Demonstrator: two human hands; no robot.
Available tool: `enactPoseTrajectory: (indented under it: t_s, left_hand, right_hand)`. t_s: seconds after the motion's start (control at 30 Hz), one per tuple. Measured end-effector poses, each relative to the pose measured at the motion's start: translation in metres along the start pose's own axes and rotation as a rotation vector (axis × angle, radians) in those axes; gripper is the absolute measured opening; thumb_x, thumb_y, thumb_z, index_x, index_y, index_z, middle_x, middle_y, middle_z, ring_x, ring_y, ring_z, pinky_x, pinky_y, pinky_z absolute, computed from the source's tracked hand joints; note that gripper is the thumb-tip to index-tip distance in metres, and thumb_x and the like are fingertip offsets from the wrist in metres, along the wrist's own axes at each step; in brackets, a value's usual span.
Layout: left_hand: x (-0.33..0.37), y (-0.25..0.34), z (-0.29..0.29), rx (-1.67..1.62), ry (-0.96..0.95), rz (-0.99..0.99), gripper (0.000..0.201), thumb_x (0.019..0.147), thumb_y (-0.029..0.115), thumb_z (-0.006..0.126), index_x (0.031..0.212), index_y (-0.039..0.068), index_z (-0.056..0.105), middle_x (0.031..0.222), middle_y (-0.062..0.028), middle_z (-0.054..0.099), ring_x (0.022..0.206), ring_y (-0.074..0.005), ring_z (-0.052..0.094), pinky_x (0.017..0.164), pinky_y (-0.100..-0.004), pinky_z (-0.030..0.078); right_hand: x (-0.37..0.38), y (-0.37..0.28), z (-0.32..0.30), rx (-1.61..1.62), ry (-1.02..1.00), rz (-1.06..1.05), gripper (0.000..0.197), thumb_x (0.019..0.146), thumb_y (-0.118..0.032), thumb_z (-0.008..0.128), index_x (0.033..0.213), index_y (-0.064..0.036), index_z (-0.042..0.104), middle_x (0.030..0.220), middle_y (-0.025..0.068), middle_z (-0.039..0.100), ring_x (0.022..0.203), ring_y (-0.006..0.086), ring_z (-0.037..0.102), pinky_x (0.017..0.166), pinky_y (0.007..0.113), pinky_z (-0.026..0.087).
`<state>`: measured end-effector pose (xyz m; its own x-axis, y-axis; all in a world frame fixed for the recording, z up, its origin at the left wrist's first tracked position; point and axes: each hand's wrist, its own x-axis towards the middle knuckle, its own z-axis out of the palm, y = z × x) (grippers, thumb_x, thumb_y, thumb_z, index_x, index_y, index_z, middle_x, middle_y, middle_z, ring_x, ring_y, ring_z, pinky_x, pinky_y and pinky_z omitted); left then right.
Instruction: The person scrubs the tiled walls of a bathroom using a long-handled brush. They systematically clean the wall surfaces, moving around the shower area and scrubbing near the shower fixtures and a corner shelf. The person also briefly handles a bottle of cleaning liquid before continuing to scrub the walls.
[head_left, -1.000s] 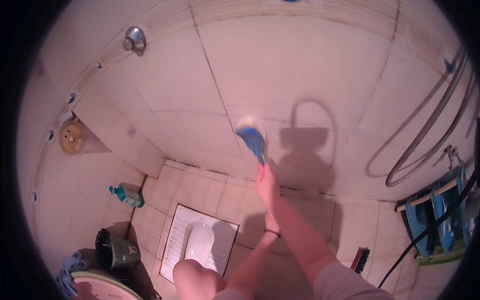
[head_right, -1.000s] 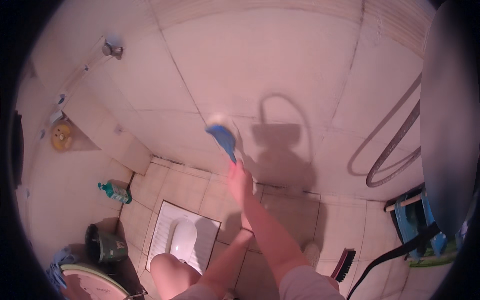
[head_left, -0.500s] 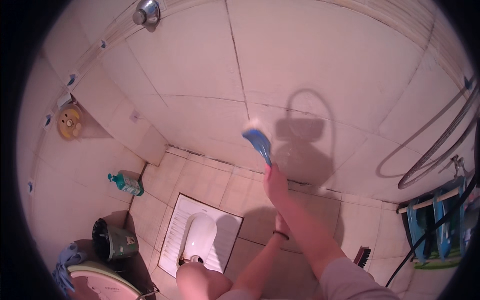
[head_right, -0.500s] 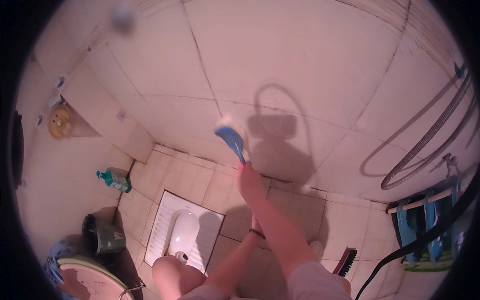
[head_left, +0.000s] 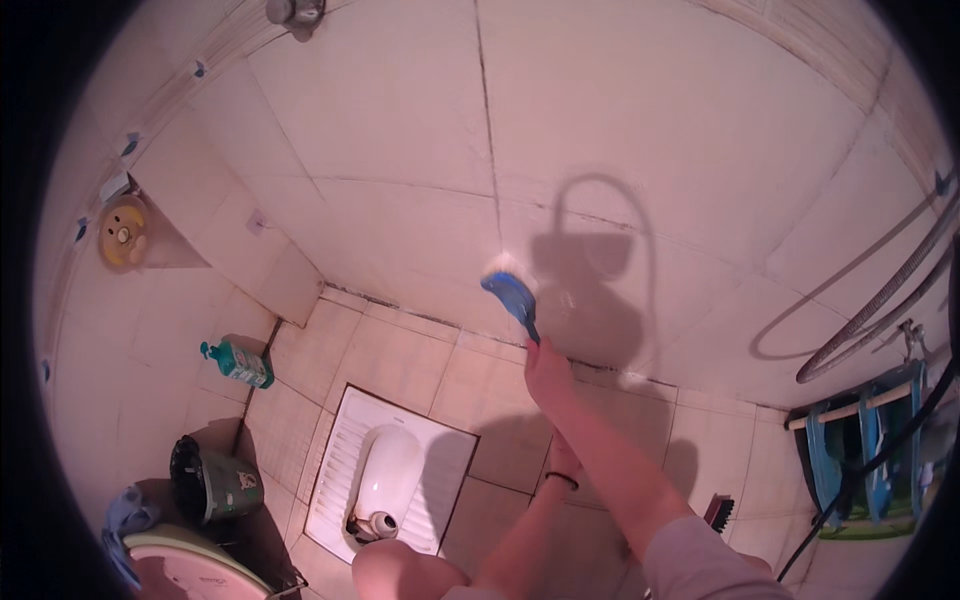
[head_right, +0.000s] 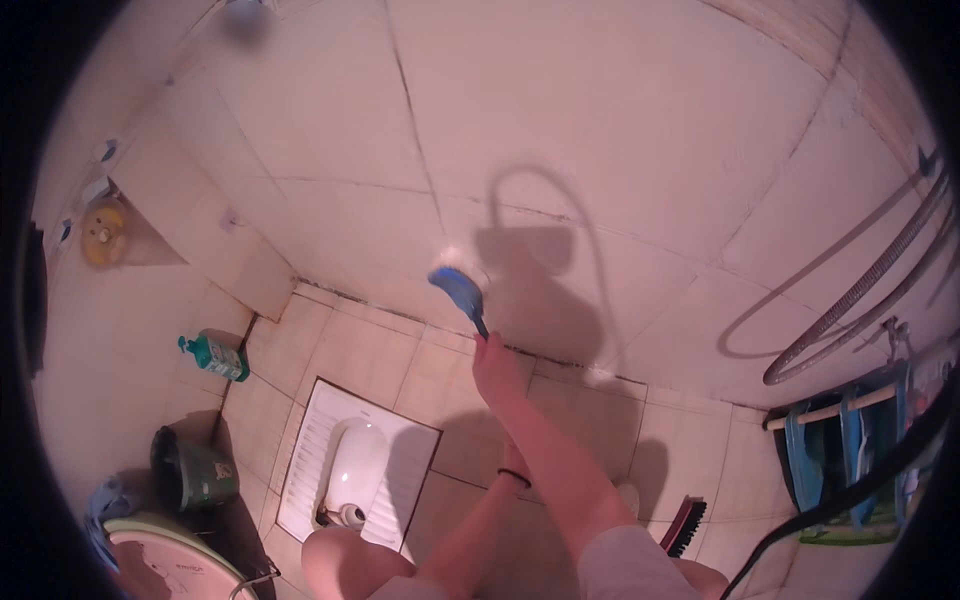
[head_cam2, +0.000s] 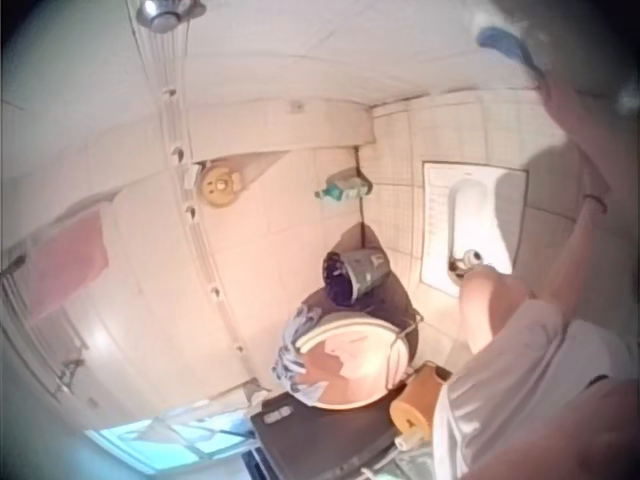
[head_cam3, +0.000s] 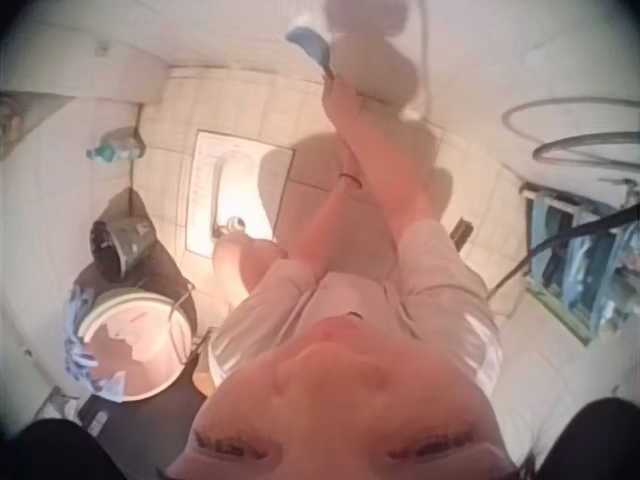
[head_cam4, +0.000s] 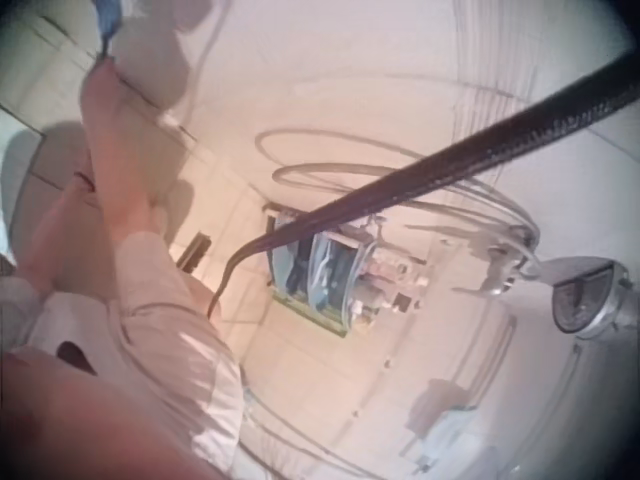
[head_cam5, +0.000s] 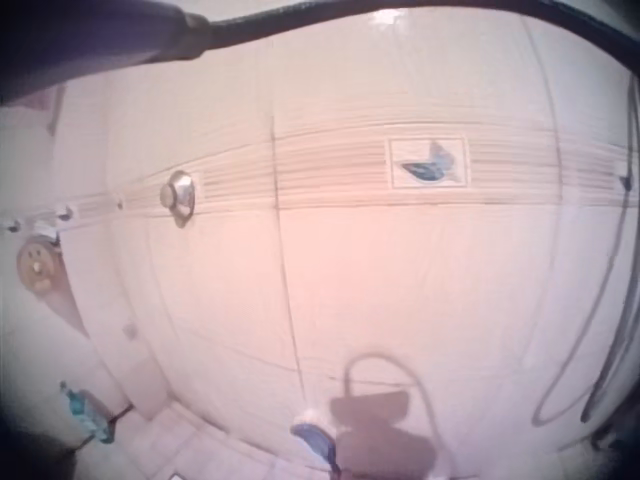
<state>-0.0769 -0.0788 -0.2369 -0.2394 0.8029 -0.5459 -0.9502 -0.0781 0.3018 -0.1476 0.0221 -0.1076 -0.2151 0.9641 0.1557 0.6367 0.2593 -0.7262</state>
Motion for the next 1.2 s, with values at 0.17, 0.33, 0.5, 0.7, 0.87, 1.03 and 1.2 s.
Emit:
enactPoseTrajectory:
  t_s: [0.17, 0.33, 0.5, 0.7, 0.87, 1.03, 1.2]
  left_hand:
    - [0.036, 0.047, 0.009, 0.313, -0.403, 0.021, 0.044, 0.085, 0.044, 0.036, 0.107, 0.007, 0.044, 0.098, -0.0059, 0.053, 0.088, -0.0193, 0.051, 0.074, -0.0325, 0.043]
    - [0.039, 0.067, 0.033, 0.560, -0.496, 0.357, 0.036, 0.086, 0.035, 0.041, 0.105, 0.004, 0.044, 0.094, -0.0070, 0.053, 0.085, -0.0168, 0.051, 0.071, -0.0300, 0.044]
    - [-0.026, 0.001, 0.027, 0.733, -0.193, 0.232, 0.047, 0.087, 0.044, 0.034, 0.109, 0.003, 0.041, 0.084, -0.0064, 0.055, 0.069, -0.0170, 0.054, 0.060, -0.0288, 0.045]
    - [0.028, 0.076, 0.092, 0.443, -0.403, 0.083, 0.058, 0.084, 0.057, 0.024, 0.087, 0.005, 0.050, 0.058, -0.0012, 0.053, 0.036, -0.0124, 0.044, 0.032, -0.0271, 0.032]
    - [0.047, 0.076, 0.118, 0.203, -0.202, -0.064, 0.052, 0.085, 0.054, 0.027, 0.088, 0.008, 0.050, 0.064, -0.0013, 0.056, 0.044, -0.0127, 0.049, 0.036, -0.0283, 0.036]
    - [-0.034, 0.028, 0.080, 0.115, -0.161, -0.168, 0.048, 0.087, 0.050, 0.026, 0.117, 0.014, 0.037, 0.086, -0.0023, 0.056, 0.057, -0.0112, 0.053, 0.037, -0.0253, 0.037]
    - [-0.021, 0.077, 0.164, 0.379, -0.448, 0.217, 0.046, 0.088, 0.049, 0.025, 0.104, 0.011, 0.044, 0.068, -0.0007, 0.051, 0.050, -0.0091, 0.048, 0.035, -0.0221, 0.034]
  right_hand:
    - [0.030, -0.061, -0.027, 0.066, 0.110, -0.196, 0.027, 0.086, -0.027, 0.040, 0.075, -0.0033, 0.046, 0.054, 0.0197, 0.052, 0.054, 0.0380, 0.054, 0.046, 0.048, 0.041]
    - [0.037, -0.077, -0.029, 0.039, 0.165, -0.154, 0.030, 0.087, -0.030, 0.038, 0.076, -0.0040, 0.047, 0.057, 0.0205, 0.053, 0.056, 0.0385, 0.054, 0.047, 0.047, 0.042]
    - [-0.006, 0.029, -0.013, -0.200, -0.068, 0.144, 0.031, 0.087, -0.032, 0.037, 0.079, -0.0043, 0.047, 0.066, 0.0213, 0.055, 0.062, 0.0396, 0.054, 0.051, 0.048, 0.042]
    - [0.044, -0.115, -0.082, 0.171, 0.214, -0.294, 0.028, 0.087, -0.027, 0.038, 0.077, -0.0022, 0.047, 0.063, 0.0225, 0.053, 0.062, 0.0396, 0.053, 0.049, 0.046, 0.039]
    - [0.056, -0.130, -0.103, 0.012, 0.319, -0.238, 0.027, 0.086, -0.027, 0.042, 0.075, -0.0038, 0.047, 0.059, 0.0201, 0.052, 0.056, 0.0378, 0.053, 0.047, 0.046, 0.040]
    - [0.018, -0.049, -0.062, -0.095, 0.145, -0.118, 0.027, 0.086, -0.027, 0.041, 0.075, -0.0038, 0.048, 0.060, 0.0193, 0.052, 0.056, 0.0387, 0.051, 0.048, 0.047, 0.040]
    - [0.078, -0.134, -0.108, -0.408, 0.644, -0.676, 0.014, 0.083, -0.019, 0.051, 0.076, -0.0061, 0.050, 0.052, 0.0088, 0.043, 0.046, 0.0233, 0.047, 0.039, 0.031, 0.038]
